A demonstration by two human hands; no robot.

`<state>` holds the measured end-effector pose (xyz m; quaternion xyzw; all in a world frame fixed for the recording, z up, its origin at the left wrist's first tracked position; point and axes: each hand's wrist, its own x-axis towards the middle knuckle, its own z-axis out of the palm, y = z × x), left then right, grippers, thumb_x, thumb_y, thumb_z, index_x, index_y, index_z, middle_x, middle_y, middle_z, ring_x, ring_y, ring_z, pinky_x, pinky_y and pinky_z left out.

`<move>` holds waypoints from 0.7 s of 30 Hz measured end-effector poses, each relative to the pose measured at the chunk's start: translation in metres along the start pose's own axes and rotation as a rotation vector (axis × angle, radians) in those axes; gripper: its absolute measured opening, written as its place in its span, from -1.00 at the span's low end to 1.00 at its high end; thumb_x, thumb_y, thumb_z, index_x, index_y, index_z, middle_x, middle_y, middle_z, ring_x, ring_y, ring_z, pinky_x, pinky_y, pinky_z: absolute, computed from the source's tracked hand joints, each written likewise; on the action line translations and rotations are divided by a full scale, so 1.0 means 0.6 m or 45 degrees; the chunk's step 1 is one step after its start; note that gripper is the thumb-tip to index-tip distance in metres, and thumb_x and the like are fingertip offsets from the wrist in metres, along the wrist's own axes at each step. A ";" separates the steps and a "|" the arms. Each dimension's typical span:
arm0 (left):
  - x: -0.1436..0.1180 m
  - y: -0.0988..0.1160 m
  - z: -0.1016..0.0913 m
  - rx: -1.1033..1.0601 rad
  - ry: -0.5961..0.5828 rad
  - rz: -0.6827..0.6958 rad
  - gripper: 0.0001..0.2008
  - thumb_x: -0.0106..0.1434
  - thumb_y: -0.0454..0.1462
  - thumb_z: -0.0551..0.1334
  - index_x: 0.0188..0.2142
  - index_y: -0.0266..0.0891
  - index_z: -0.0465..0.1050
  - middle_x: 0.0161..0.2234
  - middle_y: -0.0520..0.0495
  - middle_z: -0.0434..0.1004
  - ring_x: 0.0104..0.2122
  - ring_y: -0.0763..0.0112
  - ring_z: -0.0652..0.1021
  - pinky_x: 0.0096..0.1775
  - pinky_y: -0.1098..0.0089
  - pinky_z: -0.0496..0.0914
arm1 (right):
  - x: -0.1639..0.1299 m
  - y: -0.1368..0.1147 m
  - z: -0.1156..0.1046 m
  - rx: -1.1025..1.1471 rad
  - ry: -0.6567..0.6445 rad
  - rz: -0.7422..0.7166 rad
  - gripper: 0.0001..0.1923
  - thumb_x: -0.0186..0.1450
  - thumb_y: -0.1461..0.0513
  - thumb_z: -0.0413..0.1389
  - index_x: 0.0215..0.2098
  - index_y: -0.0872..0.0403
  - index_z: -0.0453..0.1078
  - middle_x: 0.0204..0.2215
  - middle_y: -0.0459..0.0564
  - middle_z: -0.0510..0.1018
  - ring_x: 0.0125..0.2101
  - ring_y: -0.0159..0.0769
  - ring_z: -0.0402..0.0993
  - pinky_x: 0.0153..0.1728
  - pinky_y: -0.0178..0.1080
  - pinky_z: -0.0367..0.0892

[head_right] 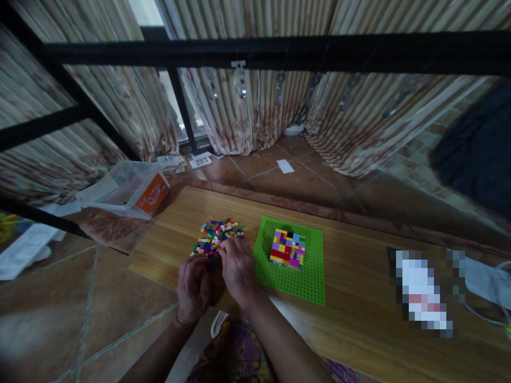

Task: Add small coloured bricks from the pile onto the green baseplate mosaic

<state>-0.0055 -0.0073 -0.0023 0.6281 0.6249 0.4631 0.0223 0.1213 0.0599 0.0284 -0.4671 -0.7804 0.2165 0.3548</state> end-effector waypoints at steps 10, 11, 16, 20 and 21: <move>0.005 -0.007 0.001 0.069 -0.040 0.053 -0.79 0.28 -0.39 0.09 -0.09 -0.24 0.34 -0.13 -0.15 0.42 -0.07 0.27 0.46 -0.03 0.24 0.38 | -0.100 0.037 -0.117 0.424 0.285 0.433 -0.87 0.31 0.23 0.08 -0.26 -0.01 0.48 -0.31 -0.06 0.57 -0.29 -0.30 0.50 -0.27 -0.28 0.38; 0.005 -0.007 0.002 0.069 -0.051 0.055 -0.79 0.28 -0.39 0.10 -0.09 -0.24 0.34 -0.13 -0.15 0.42 -0.07 0.27 0.46 -0.03 0.24 0.38 | -0.110 0.050 -0.128 0.402 0.348 0.484 -0.87 0.30 0.21 0.09 -0.25 -0.02 0.49 -0.30 -0.06 0.58 -0.28 -0.29 0.51 -0.25 -0.27 0.39; 0.008 -0.007 0.002 0.061 -0.069 0.070 -0.80 0.27 -0.38 0.12 -0.10 -0.25 0.35 -0.15 -0.15 0.43 -0.09 0.26 0.46 -0.04 0.24 0.39 | -0.129 0.114 -0.179 0.310 0.541 0.650 -0.79 0.27 0.10 0.14 -0.23 0.02 0.50 -0.28 -0.01 0.61 -0.28 -0.25 0.53 -0.23 -0.22 0.40; 0.007 -0.012 0.003 0.077 -0.069 0.091 -0.81 0.27 -0.38 0.12 -0.12 -0.25 0.35 -0.16 -0.15 0.43 -0.10 0.26 0.47 -0.05 0.25 0.39 | -0.118 0.134 -0.197 0.207 0.583 0.617 -0.78 0.24 0.08 0.16 -0.29 0.04 0.51 -0.34 -0.01 0.60 -0.35 -0.26 0.52 -0.30 -0.24 0.40; 0.007 -0.013 0.004 0.082 -0.066 0.097 -0.82 0.27 -0.38 0.13 -0.12 -0.25 0.35 -0.17 -0.15 0.43 -0.10 0.26 0.47 -0.05 0.25 0.39 | -0.114 0.135 -0.196 0.178 0.580 0.596 -0.79 0.24 0.08 0.16 -0.30 0.04 0.51 -0.35 -0.02 0.60 -0.36 -0.27 0.51 -0.31 -0.24 0.40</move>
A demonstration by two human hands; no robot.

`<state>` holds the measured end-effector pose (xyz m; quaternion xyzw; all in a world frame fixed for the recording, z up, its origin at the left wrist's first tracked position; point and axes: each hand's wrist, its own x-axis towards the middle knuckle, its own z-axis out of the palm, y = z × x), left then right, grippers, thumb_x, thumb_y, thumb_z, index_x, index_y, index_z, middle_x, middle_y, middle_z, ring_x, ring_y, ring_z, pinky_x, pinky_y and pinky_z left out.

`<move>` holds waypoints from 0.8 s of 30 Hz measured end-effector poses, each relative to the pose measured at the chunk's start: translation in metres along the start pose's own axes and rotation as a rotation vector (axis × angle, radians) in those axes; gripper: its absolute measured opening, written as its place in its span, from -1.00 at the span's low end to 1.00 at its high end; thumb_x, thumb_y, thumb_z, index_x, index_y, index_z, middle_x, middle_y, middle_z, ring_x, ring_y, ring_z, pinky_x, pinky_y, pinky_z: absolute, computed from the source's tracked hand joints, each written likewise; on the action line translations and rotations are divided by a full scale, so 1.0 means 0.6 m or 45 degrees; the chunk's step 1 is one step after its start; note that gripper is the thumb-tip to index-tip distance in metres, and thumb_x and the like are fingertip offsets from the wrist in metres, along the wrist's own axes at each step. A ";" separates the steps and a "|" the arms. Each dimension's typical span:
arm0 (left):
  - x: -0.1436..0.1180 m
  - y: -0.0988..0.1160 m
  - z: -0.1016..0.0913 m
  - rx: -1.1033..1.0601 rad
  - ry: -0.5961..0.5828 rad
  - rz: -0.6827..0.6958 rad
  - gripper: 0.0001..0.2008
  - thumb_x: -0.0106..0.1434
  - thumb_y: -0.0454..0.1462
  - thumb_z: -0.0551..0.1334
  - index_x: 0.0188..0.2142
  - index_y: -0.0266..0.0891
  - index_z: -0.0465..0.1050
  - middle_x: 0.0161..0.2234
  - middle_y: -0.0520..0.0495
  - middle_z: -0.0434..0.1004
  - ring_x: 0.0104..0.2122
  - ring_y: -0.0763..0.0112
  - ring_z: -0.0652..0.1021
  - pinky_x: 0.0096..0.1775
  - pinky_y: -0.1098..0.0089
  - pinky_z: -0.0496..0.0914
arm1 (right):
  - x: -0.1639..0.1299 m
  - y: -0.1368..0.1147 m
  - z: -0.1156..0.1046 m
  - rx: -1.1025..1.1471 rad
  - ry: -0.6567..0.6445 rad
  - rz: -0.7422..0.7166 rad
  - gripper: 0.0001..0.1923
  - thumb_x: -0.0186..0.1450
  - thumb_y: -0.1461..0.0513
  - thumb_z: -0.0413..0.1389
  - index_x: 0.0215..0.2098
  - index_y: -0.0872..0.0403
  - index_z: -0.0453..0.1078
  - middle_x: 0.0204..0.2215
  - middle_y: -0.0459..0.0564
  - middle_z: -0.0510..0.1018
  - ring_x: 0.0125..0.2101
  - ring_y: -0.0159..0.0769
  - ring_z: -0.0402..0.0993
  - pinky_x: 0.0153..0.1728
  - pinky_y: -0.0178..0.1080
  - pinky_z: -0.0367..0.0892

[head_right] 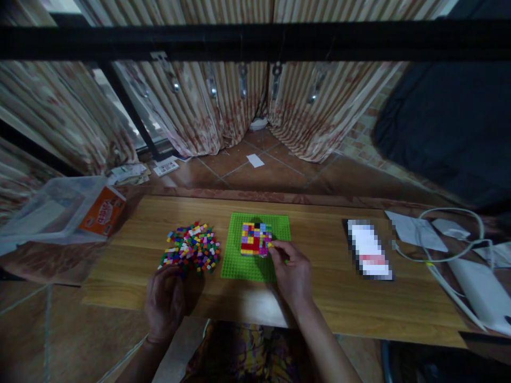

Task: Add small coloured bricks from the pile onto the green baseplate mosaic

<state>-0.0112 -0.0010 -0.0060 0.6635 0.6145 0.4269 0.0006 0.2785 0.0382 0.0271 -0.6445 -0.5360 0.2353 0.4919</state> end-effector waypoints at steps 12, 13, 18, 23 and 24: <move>0.000 -0.002 0.004 0.004 -0.035 -0.019 -0.83 0.27 -0.37 0.14 -0.14 -0.24 0.36 -0.17 -0.15 0.44 -0.12 0.27 0.48 -0.07 0.26 0.41 | 0.011 -0.004 0.008 -0.157 -0.057 -0.245 -0.84 0.30 0.18 0.10 -0.29 0.02 0.51 -0.35 -0.02 0.58 -0.30 -0.24 0.51 -0.23 -0.20 0.38; 0.000 -0.002 0.005 0.007 -0.034 -0.018 -0.83 0.27 -0.37 0.14 -0.14 -0.24 0.37 -0.17 -0.15 0.45 -0.12 0.27 0.49 -0.07 0.25 0.41 | 0.015 -0.004 0.006 -0.168 -0.071 -0.278 -0.85 0.31 0.19 0.09 -0.29 0.02 0.51 -0.35 -0.03 0.58 -0.29 -0.25 0.51 -0.22 -0.20 0.38; -0.001 -0.004 0.007 0.017 -0.031 -0.015 -0.84 0.27 -0.37 0.15 -0.14 -0.25 0.38 -0.17 -0.16 0.46 -0.11 0.27 0.49 -0.07 0.24 0.41 | 0.024 -0.002 0.002 -0.179 -0.075 -0.364 -0.86 0.32 0.23 0.09 -0.31 0.01 0.51 -0.35 -0.02 0.57 -0.29 -0.25 0.50 -0.21 -0.21 0.39; -0.001 -0.002 0.006 0.013 -0.043 -0.036 -0.84 0.27 -0.36 0.15 -0.15 -0.24 0.38 -0.17 -0.15 0.46 -0.11 0.28 0.50 -0.07 0.25 0.42 | 0.024 0.004 0.003 -0.112 -0.074 -0.325 -0.86 0.31 0.24 0.10 -0.33 0.01 0.52 -0.36 -0.03 0.56 -0.31 -0.27 0.49 -0.23 -0.22 0.37; 0.000 -0.001 0.006 0.014 -0.047 -0.036 -0.84 0.27 -0.36 0.14 -0.15 -0.24 0.38 -0.17 -0.15 0.46 -0.11 0.28 0.50 -0.07 0.24 0.42 | 0.024 0.006 0.004 -0.084 -0.074 -0.307 -0.86 0.30 0.23 0.10 -0.33 0.01 0.52 -0.36 -0.03 0.56 -0.31 -0.28 0.49 -0.24 -0.23 0.37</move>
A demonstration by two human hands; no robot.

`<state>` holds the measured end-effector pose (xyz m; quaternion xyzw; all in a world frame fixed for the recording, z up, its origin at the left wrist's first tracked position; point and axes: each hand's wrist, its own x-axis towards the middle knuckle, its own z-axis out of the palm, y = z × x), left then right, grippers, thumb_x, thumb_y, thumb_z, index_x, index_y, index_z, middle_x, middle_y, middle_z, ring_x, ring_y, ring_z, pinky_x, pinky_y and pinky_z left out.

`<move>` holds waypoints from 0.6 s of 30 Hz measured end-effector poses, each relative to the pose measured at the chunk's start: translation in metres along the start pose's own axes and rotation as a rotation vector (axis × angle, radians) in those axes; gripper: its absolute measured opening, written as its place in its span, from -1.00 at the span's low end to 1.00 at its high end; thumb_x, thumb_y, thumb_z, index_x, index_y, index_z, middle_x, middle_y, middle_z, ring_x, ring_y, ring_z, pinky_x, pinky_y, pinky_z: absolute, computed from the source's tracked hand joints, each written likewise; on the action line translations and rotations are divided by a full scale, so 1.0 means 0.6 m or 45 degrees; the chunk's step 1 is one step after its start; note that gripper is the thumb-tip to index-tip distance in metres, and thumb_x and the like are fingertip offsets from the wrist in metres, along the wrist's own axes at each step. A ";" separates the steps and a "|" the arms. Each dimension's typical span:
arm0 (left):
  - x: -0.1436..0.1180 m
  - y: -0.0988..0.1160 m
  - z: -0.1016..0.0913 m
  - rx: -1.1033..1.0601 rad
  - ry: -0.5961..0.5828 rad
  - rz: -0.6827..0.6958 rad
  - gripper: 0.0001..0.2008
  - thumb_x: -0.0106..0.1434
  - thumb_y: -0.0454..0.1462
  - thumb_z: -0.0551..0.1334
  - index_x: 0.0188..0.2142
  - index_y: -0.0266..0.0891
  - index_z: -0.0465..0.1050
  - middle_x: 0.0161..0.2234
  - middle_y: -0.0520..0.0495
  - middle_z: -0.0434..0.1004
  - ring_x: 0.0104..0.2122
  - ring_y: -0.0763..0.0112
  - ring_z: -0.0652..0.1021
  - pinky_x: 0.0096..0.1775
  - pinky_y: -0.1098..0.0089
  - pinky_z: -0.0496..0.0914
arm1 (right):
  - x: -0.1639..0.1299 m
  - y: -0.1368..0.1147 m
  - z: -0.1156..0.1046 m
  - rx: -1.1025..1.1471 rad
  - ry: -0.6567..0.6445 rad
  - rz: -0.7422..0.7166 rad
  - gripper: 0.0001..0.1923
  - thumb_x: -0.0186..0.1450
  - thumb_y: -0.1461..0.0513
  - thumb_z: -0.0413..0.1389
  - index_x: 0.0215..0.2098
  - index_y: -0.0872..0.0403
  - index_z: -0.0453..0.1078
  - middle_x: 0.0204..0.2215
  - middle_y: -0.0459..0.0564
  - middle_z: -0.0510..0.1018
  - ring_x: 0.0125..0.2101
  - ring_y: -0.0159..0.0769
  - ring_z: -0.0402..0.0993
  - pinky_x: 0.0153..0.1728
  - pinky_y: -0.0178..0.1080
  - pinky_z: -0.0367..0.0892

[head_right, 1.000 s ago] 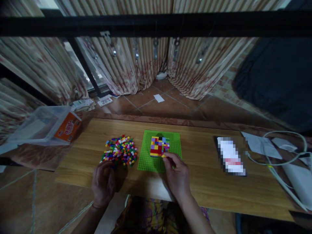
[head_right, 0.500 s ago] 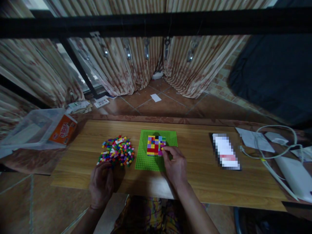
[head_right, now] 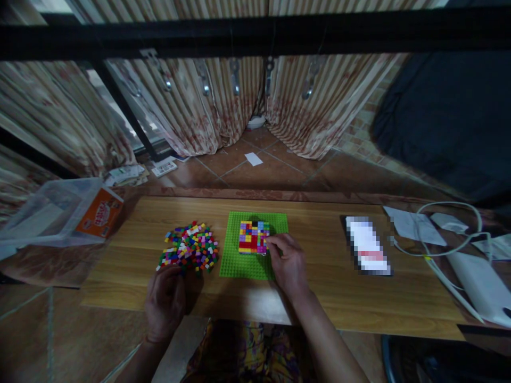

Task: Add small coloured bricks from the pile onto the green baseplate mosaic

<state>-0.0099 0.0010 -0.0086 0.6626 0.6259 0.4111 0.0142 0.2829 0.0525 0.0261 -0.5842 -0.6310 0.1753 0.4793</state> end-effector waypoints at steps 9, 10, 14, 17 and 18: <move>0.003 0.003 0.001 0.020 0.012 0.025 -0.84 0.27 -0.36 0.14 -0.15 -0.24 0.38 -0.17 -0.15 0.48 -0.11 0.28 0.50 -0.07 0.24 0.42 | -0.007 0.008 0.006 0.319 0.110 0.332 -0.83 0.21 0.13 0.18 -0.30 0.01 0.55 -0.32 -0.01 0.60 -0.29 -0.24 0.50 -0.22 -0.16 0.38; 0.003 0.003 0.001 0.020 0.011 0.026 -0.84 0.27 -0.36 0.14 -0.15 -0.24 0.38 -0.17 -0.15 0.48 -0.12 0.29 0.50 -0.07 0.24 0.42 | -0.007 0.009 0.006 0.365 0.147 0.378 -0.81 0.19 0.12 0.19 -0.28 0.02 0.55 -0.33 -0.01 0.60 -0.30 -0.24 0.50 -0.23 -0.16 0.38; 0.003 0.003 0.001 0.029 0.008 0.037 -0.85 0.27 -0.37 0.14 -0.16 -0.25 0.38 -0.18 -0.15 0.48 -0.12 0.30 0.50 -0.08 0.26 0.41 | -0.005 0.015 0.012 0.472 0.260 0.564 -0.71 0.16 0.06 0.21 -0.25 0.08 0.53 -0.34 0.02 0.62 -0.35 -0.26 0.50 -0.28 -0.17 0.39; 0.003 0.002 0.001 0.027 0.000 0.049 -0.85 0.27 -0.38 0.15 -0.16 -0.26 0.37 -0.18 -0.16 0.48 -0.13 0.30 0.50 -0.09 0.27 0.41 | 0.000 0.019 0.022 0.490 0.241 0.676 -0.65 0.15 0.01 0.21 -0.25 0.10 0.51 -0.33 0.04 0.62 -0.36 -0.24 0.51 -0.30 -0.17 0.40; 0.003 0.002 0.001 0.021 -0.002 0.051 -0.85 0.27 -0.38 0.15 -0.15 -0.26 0.37 -0.18 -0.16 0.48 -0.13 0.30 0.50 -0.09 0.27 0.42 | 0.002 0.019 0.025 0.496 0.221 0.696 -0.63 0.14 0.00 0.21 -0.25 0.11 0.51 -0.33 0.04 0.62 -0.35 -0.24 0.52 -0.30 -0.17 0.40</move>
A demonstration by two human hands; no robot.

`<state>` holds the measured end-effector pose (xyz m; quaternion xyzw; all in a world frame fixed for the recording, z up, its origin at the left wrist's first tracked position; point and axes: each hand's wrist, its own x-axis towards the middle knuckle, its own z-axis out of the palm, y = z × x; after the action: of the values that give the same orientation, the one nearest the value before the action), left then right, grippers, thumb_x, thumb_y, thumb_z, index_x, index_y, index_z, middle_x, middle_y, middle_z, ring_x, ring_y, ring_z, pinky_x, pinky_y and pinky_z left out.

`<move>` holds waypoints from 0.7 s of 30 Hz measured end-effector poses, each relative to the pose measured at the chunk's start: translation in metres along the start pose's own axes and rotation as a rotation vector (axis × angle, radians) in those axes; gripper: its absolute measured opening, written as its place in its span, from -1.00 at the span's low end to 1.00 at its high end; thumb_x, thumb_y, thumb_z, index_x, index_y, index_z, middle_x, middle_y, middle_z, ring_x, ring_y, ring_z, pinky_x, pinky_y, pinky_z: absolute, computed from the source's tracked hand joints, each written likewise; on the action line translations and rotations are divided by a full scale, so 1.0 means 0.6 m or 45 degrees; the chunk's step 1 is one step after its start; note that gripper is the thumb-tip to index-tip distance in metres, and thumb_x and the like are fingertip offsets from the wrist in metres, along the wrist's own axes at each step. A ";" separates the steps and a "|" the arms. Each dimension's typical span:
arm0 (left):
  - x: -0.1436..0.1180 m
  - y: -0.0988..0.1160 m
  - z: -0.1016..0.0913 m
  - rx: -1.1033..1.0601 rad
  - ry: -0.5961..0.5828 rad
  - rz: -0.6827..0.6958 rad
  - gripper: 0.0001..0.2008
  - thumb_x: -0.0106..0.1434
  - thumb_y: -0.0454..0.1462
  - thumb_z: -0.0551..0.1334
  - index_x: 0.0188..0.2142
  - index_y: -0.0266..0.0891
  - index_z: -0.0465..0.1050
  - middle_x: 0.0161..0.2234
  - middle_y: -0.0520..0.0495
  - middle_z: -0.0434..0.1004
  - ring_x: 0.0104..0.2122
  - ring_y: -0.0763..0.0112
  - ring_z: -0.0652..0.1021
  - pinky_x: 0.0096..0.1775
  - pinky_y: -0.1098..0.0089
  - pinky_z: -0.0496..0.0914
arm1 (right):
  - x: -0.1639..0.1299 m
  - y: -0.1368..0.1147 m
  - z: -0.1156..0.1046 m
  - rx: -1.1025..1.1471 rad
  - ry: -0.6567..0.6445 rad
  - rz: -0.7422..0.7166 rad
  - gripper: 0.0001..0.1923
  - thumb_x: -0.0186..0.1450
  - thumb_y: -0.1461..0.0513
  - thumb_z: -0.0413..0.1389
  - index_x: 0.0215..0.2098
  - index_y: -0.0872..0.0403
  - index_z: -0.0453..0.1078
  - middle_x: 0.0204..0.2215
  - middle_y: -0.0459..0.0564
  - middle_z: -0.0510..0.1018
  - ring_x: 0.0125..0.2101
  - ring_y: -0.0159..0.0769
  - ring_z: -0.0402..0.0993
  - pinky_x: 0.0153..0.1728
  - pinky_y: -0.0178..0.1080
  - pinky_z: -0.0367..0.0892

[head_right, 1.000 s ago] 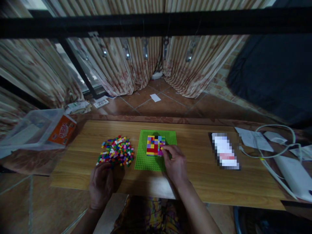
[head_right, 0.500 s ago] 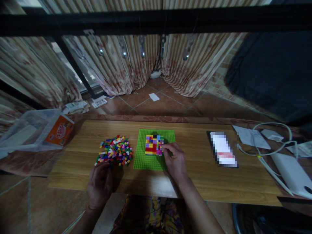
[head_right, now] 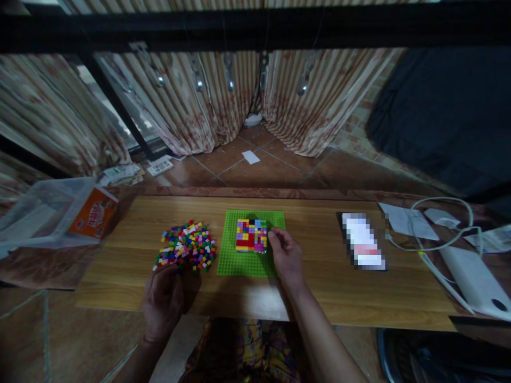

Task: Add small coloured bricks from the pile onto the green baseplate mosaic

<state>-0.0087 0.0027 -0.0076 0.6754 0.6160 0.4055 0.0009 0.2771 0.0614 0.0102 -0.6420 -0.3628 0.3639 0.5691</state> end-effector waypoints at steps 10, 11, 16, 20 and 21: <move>-0.001 0.000 0.001 0.016 -0.006 -0.027 -0.85 0.26 -0.35 0.14 -0.16 -0.25 0.38 -0.19 -0.16 0.48 -0.15 0.28 0.50 -0.10 0.25 0.42 | 0.008 0.009 0.017 -0.126 -0.053 -0.020 -0.58 0.11 -0.03 0.22 -0.25 0.12 0.50 -0.35 0.07 0.64 -0.35 -0.20 0.56 -0.29 -0.16 0.43; -0.001 0.001 0.001 0.022 -0.005 -0.031 -0.85 0.26 -0.35 0.14 -0.16 -0.25 0.38 -0.19 -0.16 0.48 -0.15 0.28 0.50 -0.10 0.25 0.42 | 0.007 0.008 0.018 -0.121 -0.045 -0.018 -0.60 0.11 -0.03 0.23 -0.27 0.12 0.51 -0.37 0.06 0.64 -0.37 -0.20 0.56 -0.30 -0.16 0.43; 0.002 0.003 0.000 0.028 -0.002 -0.031 -0.85 0.26 -0.34 0.14 -0.17 -0.25 0.39 -0.20 -0.16 0.48 -0.15 0.27 0.50 -0.11 0.25 0.42 | 0.004 0.004 0.023 -0.090 -0.023 -0.031 -0.62 0.10 -0.02 0.23 -0.30 0.11 0.51 -0.42 0.03 0.64 -0.41 -0.23 0.54 -0.36 -0.19 0.42; 0.003 0.004 -0.001 0.002 -0.005 -0.030 -0.86 0.26 -0.35 0.14 -0.18 -0.25 0.39 -0.20 -0.15 0.48 -0.16 0.27 0.51 -0.12 0.25 0.43 | 0.010 0.003 0.020 -0.052 -0.050 0.028 -0.58 0.05 -0.03 0.26 -0.31 0.12 0.51 -0.41 0.04 0.64 -0.40 -0.22 0.54 -0.35 -0.18 0.42; 0.003 0.005 -0.001 -0.006 -0.004 -0.034 -0.86 0.26 -0.34 0.14 -0.18 -0.25 0.39 -0.21 -0.15 0.48 -0.16 0.27 0.51 -0.13 0.25 0.43 | 0.012 0.002 0.017 -0.048 -0.063 0.054 -0.57 0.03 -0.03 0.27 -0.30 0.13 0.52 -0.40 0.05 0.64 -0.40 -0.21 0.54 -0.34 -0.18 0.41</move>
<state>-0.0067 0.0035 -0.0047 0.6676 0.6240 0.4060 0.0089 0.2714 0.0725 0.0074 -0.6509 -0.3697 0.3848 0.5400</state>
